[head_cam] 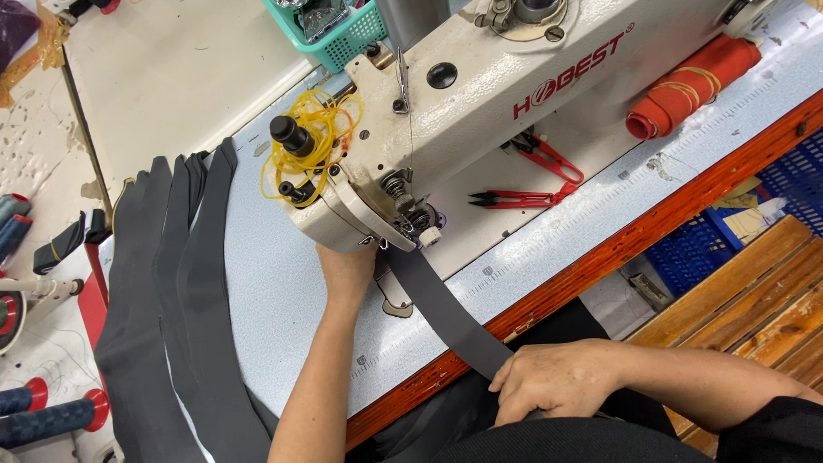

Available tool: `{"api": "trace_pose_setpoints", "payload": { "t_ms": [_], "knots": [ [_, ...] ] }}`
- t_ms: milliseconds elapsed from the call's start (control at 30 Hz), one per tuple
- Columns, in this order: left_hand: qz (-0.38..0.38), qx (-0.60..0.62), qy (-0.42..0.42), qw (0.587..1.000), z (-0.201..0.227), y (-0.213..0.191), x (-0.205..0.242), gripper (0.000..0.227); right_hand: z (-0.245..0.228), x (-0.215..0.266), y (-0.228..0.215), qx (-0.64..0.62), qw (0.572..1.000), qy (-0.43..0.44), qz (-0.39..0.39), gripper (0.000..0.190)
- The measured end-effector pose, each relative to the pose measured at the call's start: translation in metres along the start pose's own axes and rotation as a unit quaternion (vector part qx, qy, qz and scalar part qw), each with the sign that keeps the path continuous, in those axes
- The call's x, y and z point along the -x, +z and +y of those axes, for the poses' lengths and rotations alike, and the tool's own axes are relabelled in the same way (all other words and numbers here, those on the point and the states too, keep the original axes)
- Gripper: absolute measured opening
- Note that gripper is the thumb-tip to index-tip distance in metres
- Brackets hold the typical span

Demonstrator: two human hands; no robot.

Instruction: The person repeatedly picks up long dark fabric strips, folds them lengthwise, and sews them on a Hobest industrial sewing machine. After each strip is stitched, the person cuts the thread and places the finished piece aside, then repeats the process with the next strip.

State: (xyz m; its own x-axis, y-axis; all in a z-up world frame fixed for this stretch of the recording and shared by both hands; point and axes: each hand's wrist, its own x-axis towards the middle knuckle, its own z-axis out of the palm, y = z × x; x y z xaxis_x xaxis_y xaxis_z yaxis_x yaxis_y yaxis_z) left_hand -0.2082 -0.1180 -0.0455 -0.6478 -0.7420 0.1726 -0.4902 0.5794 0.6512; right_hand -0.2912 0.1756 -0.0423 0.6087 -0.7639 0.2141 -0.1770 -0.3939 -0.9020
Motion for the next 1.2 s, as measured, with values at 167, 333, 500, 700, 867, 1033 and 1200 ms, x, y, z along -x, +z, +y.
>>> {"api": "trace_pose_setpoints", "payload": {
  "t_ms": [167,333,500,700,867,1033,1200],
  "knots": [
    [0.008,-0.041,0.071,0.997,0.004,-0.012,0.021,0.019,-0.005,0.003,0.003,-0.001,1.0,-0.015,0.008,0.028],
    [-0.077,-0.094,0.194,0.973,0.0,0.002,0.09,0.032,-0.02,0.003,-0.003,-0.027,0.997,-0.052,0.04,0.044],
    [-0.091,-0.036,0.344,0.934,0.023,-0.001,0.121,0.025,-0.014,0.01,0.005,-0.008,0.999,-0.022,0.032,0.025],
    [-0.068,-0.046,0.363,0.928,0.028,-0.001,0.123,0.018,-0.015,0.006,0.008,0.015,0.998,-0.017,0.059,0.014],
    [-0.057,-0.069,0.367,0.926,0.027,0.001,0.125,0.018,-0.01,0.004,0.01,0.037,0.996,-0.003,0.083,0.017],
    [-0.044,-0.07,0.383,0.92,0.027,0.002,0.123,0.018,-0.011,-0.001,0.003,0.027,0.996,0.001,0.085,0.018],
    [-0.04,-0.086,0.366,0.926,0.025,0.001,0.12,0.016,-0.005,-0.006,0.002,0.024,0.994,-0.001,0.105,0.014]
  ]
}}
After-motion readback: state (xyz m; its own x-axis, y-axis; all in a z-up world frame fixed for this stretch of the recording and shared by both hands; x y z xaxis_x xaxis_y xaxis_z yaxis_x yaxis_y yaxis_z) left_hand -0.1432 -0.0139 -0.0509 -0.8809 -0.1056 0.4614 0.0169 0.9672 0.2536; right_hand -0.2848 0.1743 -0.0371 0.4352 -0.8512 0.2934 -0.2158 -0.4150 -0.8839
